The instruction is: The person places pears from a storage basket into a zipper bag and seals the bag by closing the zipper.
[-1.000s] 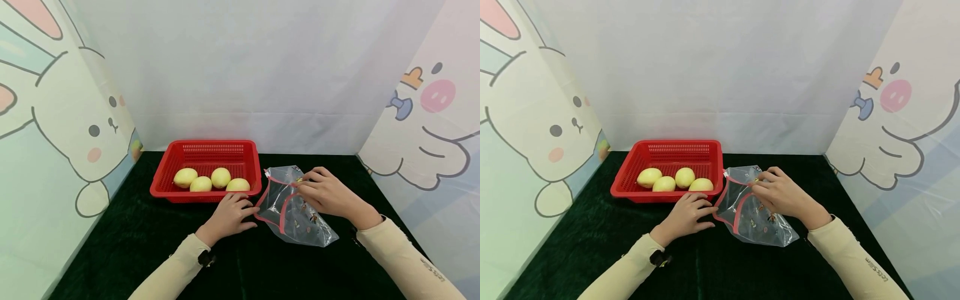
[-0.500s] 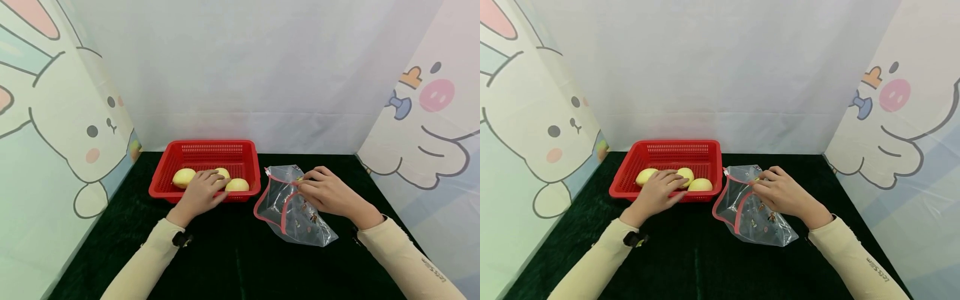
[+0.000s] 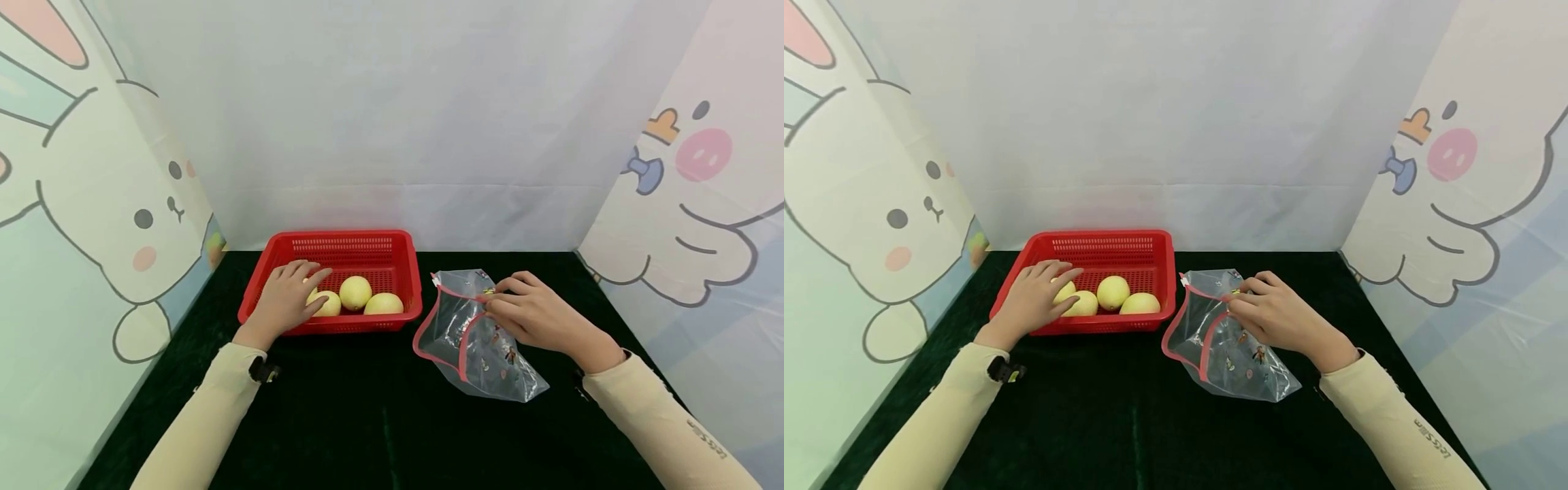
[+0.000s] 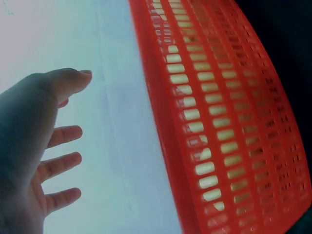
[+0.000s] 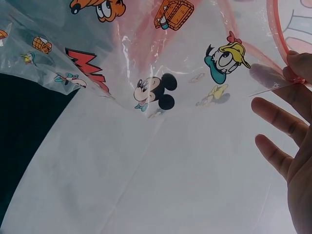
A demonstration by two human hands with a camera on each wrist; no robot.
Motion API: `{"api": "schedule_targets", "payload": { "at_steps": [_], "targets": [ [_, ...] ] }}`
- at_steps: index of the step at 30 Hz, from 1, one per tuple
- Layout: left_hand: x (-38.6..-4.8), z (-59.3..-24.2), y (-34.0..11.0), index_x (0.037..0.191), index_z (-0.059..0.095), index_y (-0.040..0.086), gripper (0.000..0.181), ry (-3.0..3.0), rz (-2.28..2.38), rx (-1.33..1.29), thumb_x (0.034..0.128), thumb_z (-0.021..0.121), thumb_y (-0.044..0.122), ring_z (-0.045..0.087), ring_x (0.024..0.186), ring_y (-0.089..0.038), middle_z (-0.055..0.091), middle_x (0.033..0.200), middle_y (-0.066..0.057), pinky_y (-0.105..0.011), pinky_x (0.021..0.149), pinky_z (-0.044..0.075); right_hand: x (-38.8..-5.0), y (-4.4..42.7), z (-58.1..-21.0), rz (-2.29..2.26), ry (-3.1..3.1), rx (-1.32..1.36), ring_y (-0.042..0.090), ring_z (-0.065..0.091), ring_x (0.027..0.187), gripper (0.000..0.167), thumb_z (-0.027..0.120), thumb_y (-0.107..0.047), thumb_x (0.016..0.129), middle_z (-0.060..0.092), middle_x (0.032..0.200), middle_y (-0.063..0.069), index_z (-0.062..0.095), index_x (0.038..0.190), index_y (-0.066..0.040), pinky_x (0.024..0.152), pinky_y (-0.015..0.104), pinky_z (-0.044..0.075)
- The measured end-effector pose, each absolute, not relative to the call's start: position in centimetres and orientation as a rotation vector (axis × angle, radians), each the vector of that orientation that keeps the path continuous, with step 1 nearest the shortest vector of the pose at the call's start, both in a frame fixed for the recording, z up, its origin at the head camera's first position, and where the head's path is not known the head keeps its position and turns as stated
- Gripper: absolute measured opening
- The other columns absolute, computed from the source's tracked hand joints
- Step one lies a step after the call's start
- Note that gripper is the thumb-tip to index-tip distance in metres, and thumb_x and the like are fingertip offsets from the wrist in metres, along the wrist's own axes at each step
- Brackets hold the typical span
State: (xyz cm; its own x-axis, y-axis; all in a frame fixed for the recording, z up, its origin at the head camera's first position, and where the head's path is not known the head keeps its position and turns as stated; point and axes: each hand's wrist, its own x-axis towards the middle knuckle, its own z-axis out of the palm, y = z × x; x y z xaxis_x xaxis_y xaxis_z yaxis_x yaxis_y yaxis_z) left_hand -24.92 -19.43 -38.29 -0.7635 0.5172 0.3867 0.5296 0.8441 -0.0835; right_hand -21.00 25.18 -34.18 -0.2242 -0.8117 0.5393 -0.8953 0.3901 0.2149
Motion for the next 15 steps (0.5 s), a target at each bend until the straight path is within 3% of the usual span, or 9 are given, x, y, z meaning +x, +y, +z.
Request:
{"api": "schedule_targets", "payload": {
  "at_steps": [8, 15],
  "targets": [
    [-26.6, -38.6, -21.4, 0.151, 0.041, 0.008, 0.070, -2.870, 0.010, -0.704, 0.0926, 0.069, 0.036, 0.030, 0.138, -0.044, 0.039, 0.149, -0.023, -0.066, 0.108, 0.025, -20.9, 25.6, -34.3, 0.194, -2.087, 1.438, 0.023, 0.059, 0.088, 0.040, 0.038, -0.034, 0.109, 0.070, 0.096, 0.000, 0.070, 0.097, -0.012, 0.082, 0.042, 0.044],
    [-28.0, -39.3, -22.3, 0.155, 0.033, 0.009, 0.069, -3.034, 0.007, -0.665, 0.0972, 0.063, 0.032, 0.020, 0.143, -0.046, 0.029, 0.154, -0.025, -0.068, 0.111, 0.012, -20.8, 25.8, -34.2, 0.188, -2.103, 1.437, 0.022, 0.060, 0.087, 0.038, 0.038, -0.032, 0.109, 0.070, 0.094, -0.001, 0.068, 0.095, -0.013, 0.081, 0.041, 0.045]
  ]
}}
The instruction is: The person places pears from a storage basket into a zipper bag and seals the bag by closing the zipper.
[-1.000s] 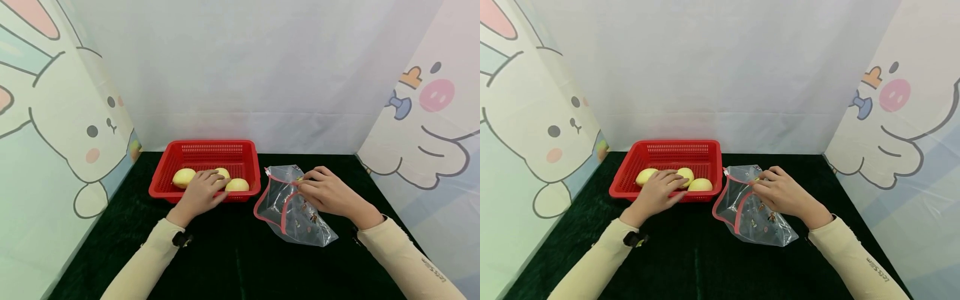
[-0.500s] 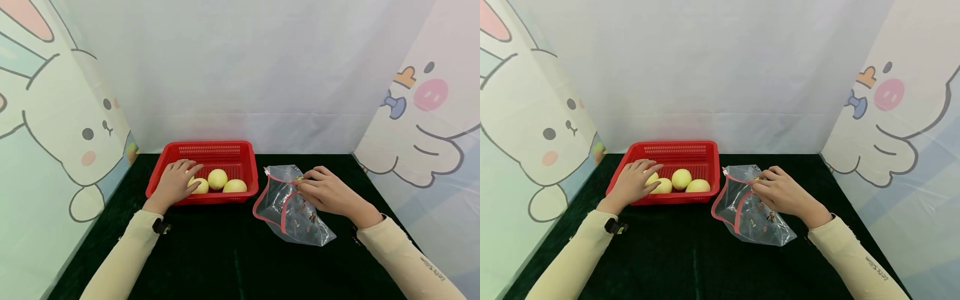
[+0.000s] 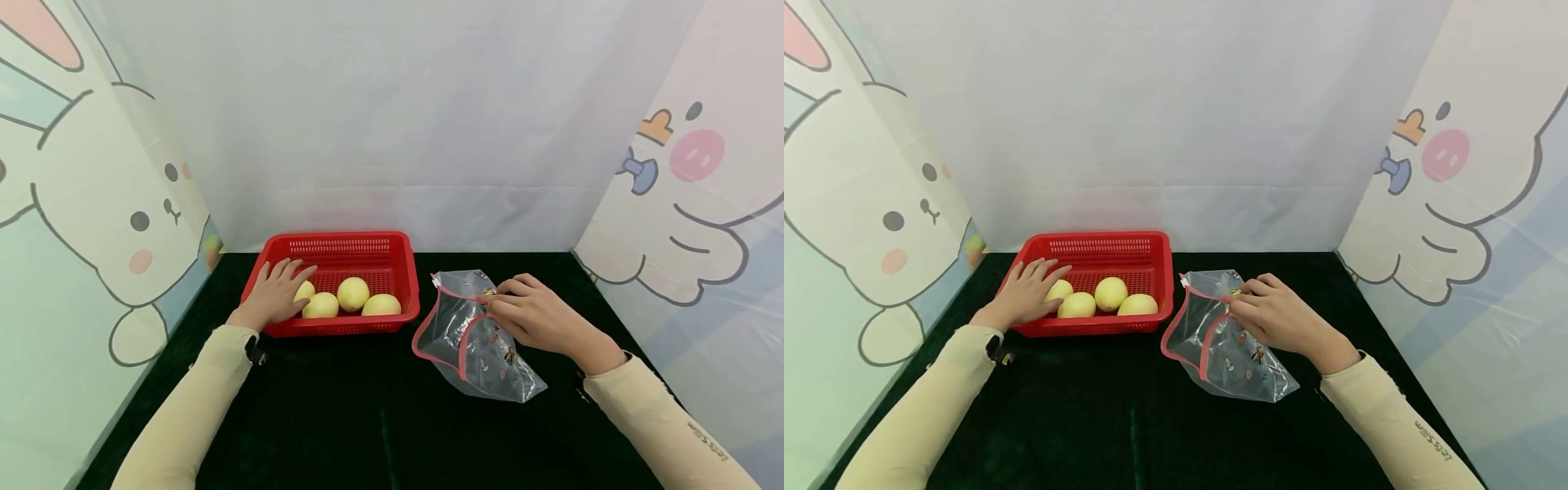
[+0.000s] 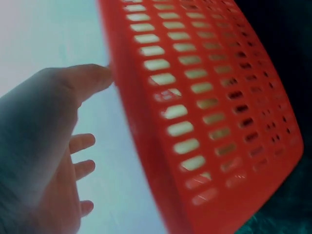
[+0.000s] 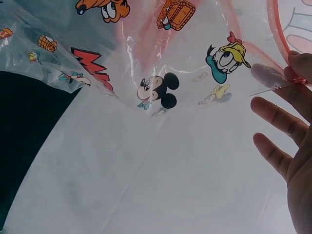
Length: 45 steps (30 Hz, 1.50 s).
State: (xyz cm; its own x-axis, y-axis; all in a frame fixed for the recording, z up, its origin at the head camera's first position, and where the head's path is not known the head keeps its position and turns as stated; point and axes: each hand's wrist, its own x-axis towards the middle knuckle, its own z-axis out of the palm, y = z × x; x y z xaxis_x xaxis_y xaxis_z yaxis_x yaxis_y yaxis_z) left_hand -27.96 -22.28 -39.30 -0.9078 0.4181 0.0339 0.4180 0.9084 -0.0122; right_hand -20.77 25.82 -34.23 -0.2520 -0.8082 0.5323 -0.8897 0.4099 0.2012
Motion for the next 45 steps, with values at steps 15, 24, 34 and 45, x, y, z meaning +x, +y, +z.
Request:
{"api": "schedule_targets", "payload": {
  "at_steps": [15, 24, 34, 45],
  "targets": [
    [-30.2, -41.0, -23.6, 0.154, 0.033, 0.005, 0.073, -3.231, 0.042, -0.593, 0.0943, 0.063, 0.036, 0.026, 0.138, -0.051, 0.032, 0.150, -0.031, -0.071, 0.109, 0.013, -20.8, 25.7, -34.4, 0.194, -2.136, 1.418, 0.020, 0.059, 0.087, 0.040, 0.036, -0.034, 0.109, 0.070, 0.092, -0.003, 0.065, 0.090, -0.015, 0.079, 0.039, 0.046],
    [-30.9, -42.8, -24.5, 0.152, 0.034, 0.001, 0.078, -3.266, 0.019, -0.593, 0.0905, 0.070, 0.031, 0.032, 0.133, -0.051, 0.037, 0.146, -0.032, -0.067, 0.109, 0.020, -20.7, 25.8, -34.4, 0.203, -2.147, 1.421, 0.019, 0.059, 0.087, 0.041, 0.035, -0.034, 0.109, 0.073, 0.102, -0.002, 0.067, 0.094, -0.014, 0.081, 0.038, 0.045],
    [-31.6, -44.1, -24.9, 0.146, 0.043, 0.000, 0.071, -3.121, 0.050, -0.609, 0.0899, 0.071, 0.034, 0.051, 0.109, -0.043, 0.057, 0.112, -0.025, -0.056, 0.091, 0.040, -20.8, 25.6, -34.6, 0.195, -2.141, 1.424, 0.017, 0.059, 0.085, 0.042, 0.035, -0.035, 0.109, 0.073, 0.101, -0.003, 0.066, 0.090, -0.015, 0.078, 0.037, 0.046],
    [-32.3, -44.7, -25.0, 0.138, 0.048, 0.002, 0.067, -3.080, 0.005, -0.609, 0.0846, 0.074, 0.032, 0.053, 0.097, -0.041, 0.058, 0.101, -0.023, -0.054, 0.084, 0.041, -20.9, 25.5, -34.6, 0.195, -2.139, 1.419, 0.017, 0.059, 0.084, 0.044, 0.033, -0.037, 0.109, 0.071, 0.091, -0.005, 0.063, 0.087, -0.015, 0.077, 0.038, 0.046]
  ]
}}
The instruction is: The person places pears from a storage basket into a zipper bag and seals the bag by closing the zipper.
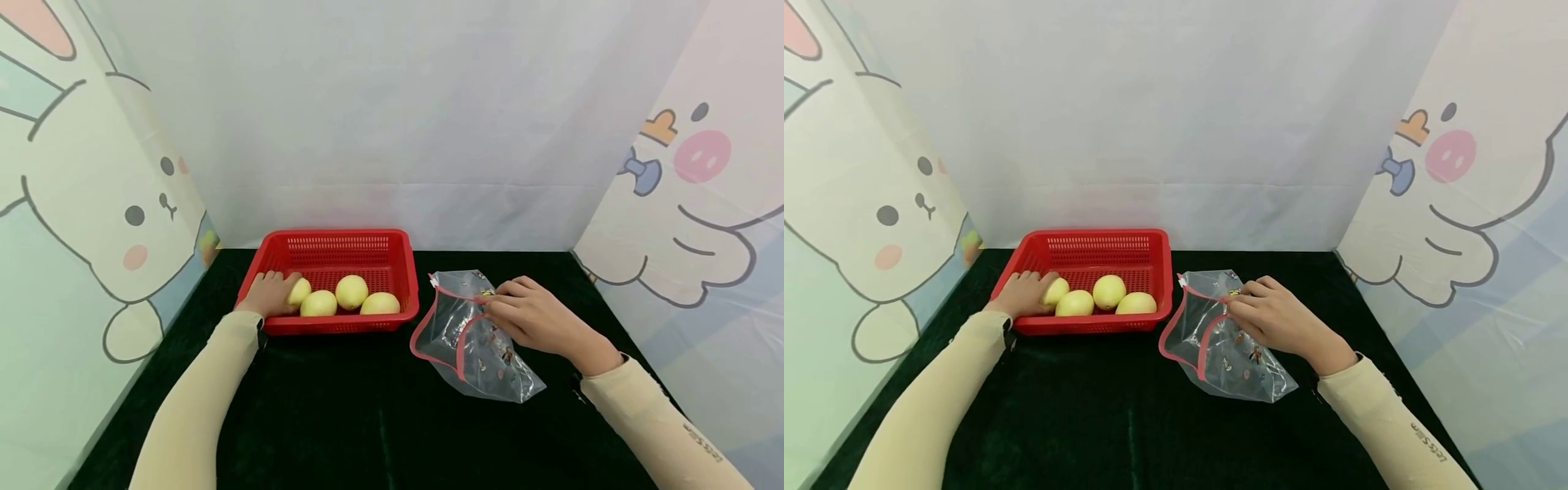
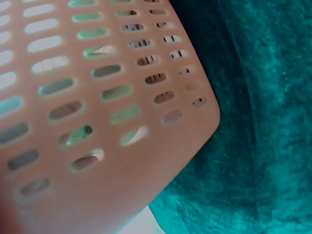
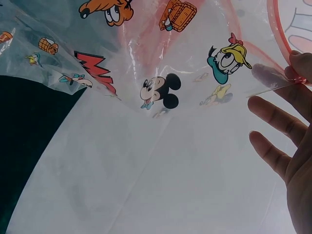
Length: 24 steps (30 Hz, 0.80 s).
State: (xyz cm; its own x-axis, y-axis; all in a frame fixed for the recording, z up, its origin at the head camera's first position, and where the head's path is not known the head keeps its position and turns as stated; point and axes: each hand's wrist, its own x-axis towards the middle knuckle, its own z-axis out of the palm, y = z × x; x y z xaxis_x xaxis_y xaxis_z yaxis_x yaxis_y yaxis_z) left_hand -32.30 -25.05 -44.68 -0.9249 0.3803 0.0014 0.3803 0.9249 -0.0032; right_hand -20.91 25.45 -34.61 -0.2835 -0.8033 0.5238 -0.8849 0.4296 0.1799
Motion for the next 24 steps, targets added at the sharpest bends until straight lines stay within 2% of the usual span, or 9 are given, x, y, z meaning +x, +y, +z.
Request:
{"api": "schedule_targets", "payload": {
  "at_steps": [14, 20, 24],
  "targets": [
    [-32.1, -43.8, -24.8, 0.135, 0.050, 0.001, 0.064, -3.086, 0.019, -0.581, 0.0841, 0.075, 0.031, 0.053, 0.092, -0.040, 0.059, 0.096, -0.023, -0.054, 0.082, 0.044, -20.8, 25.6, -34.5, 0.192, -2.137, 1.420, 0.019, 0.059, 0.086, 0.041, 0.035, -0.034, 0.109, 0.072, 0.095, -0.003, 0.063, 0.088, -0.014, 0.077, 0.039, 0.047],
    [-32.0, -43.3, -24.8, 0.139, 0.048, 0.000, 0.067, -3.078, -0.020, -0.548, 0.0847, 0.074, 0.030, 0.051, 0.095, -0.041, 0.058, 0.102, -0.025, -0.055, 0.081, 0.046, -20.8, 25.7, -34.6, 0.188, -2.133, 1.415, 0.019, 0.059, 0.086, 0.039, 0.036, -0.034, 0.109, 0.071, 0.095, -0.003, 0.063, 0.088, -0.014, 0.077, 0.039, 0.046],
    [-31.7, -42.5, -24.6, 0.141, 0.045, -0.001, 0.070, -3.040, -0.087, -0.530, 0.0850, 0.074, 0.030, 0.050, 0.096, -0.042, 0.056, 0.105, -0.026, -0.056, 0.080, 0.045, -20.7, 25.8, -34.5, 0.179, -2.125, 1.413, 0.018, 0.059, 0.085, 0.038, 0.037, -0.033, 0.109, 0.070, 0.089, -0.005, 0.062, 0.087, -0.015, 0.076, 0.039, 0.046]
  ]
}}
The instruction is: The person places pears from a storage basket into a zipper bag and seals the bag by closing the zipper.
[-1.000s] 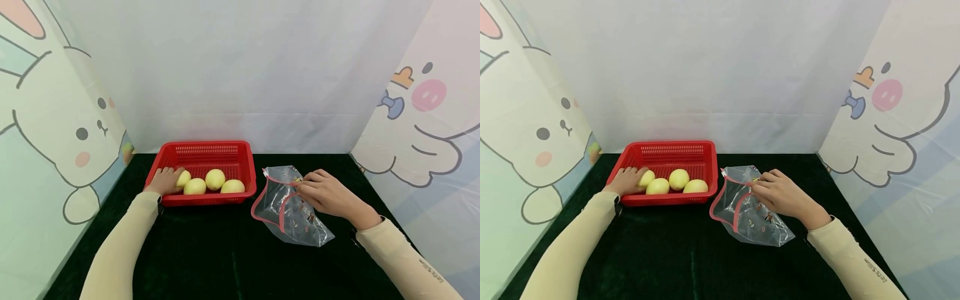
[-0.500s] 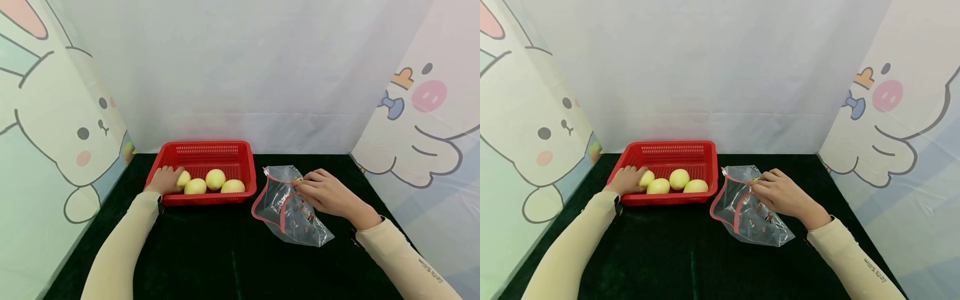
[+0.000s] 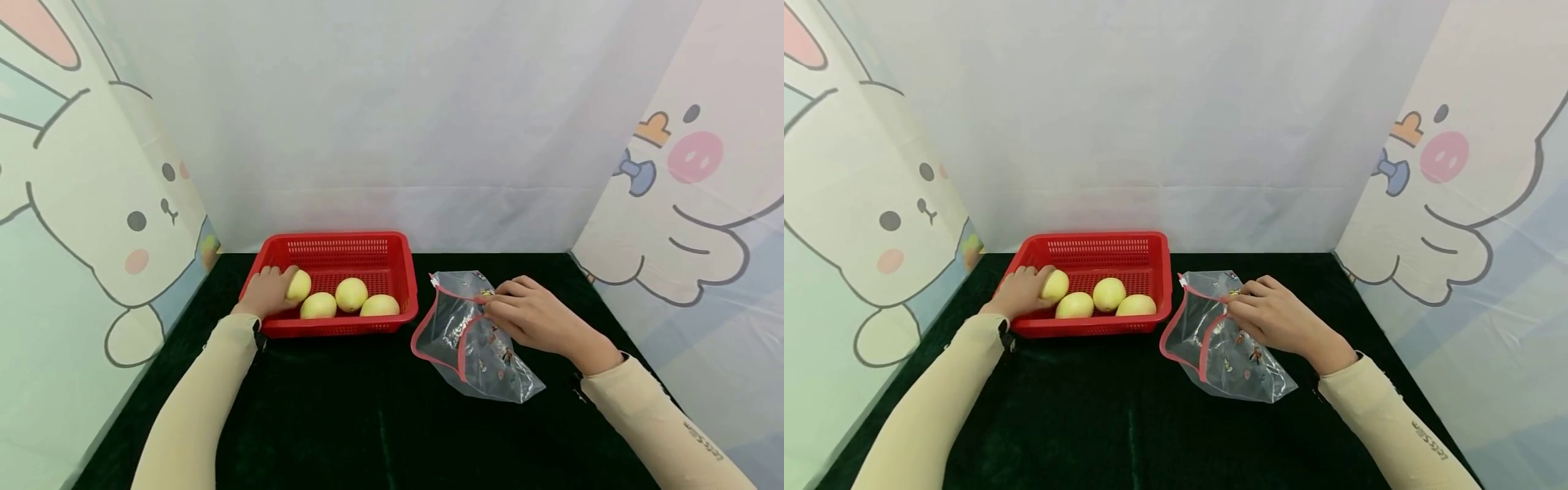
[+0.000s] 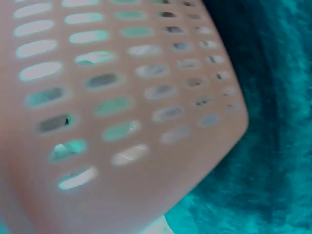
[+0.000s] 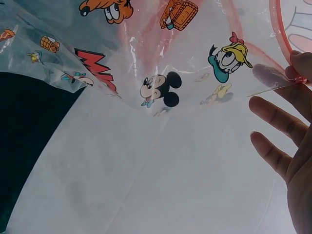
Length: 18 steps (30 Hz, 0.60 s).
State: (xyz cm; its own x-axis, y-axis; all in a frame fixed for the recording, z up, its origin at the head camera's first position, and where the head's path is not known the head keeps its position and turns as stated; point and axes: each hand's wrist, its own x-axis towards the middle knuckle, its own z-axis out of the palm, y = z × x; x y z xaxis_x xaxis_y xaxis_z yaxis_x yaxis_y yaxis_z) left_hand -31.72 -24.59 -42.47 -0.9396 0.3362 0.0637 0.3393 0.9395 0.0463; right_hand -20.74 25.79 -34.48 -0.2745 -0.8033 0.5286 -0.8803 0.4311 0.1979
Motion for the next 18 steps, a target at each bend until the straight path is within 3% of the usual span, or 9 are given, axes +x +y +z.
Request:
{"api": "schedule_targets", "payload": {
  "at_steps": [18],
  "targets": [
    [-29.4, -38.2, -21.7, 0.144, 0.043, 0.004, 0.079, -2.780, -0.151, -0.657, 0.0825, 0.081, 0.034, 0.050, 0.108, -0.043, 0.055, 0.117, -0.025, -0.058, 0.086, 0.045, -20.9, 25.6, -34.4, 0.195, -2.103, 1.412, 0.018, 0.058, 0.083, 0.038, 0.036, -0.033, 0.109, 0.067, 0.084, -0.005, 0.061, 0.086, -0.015, 0.075, 0.038, 0.046]
  ]
}}
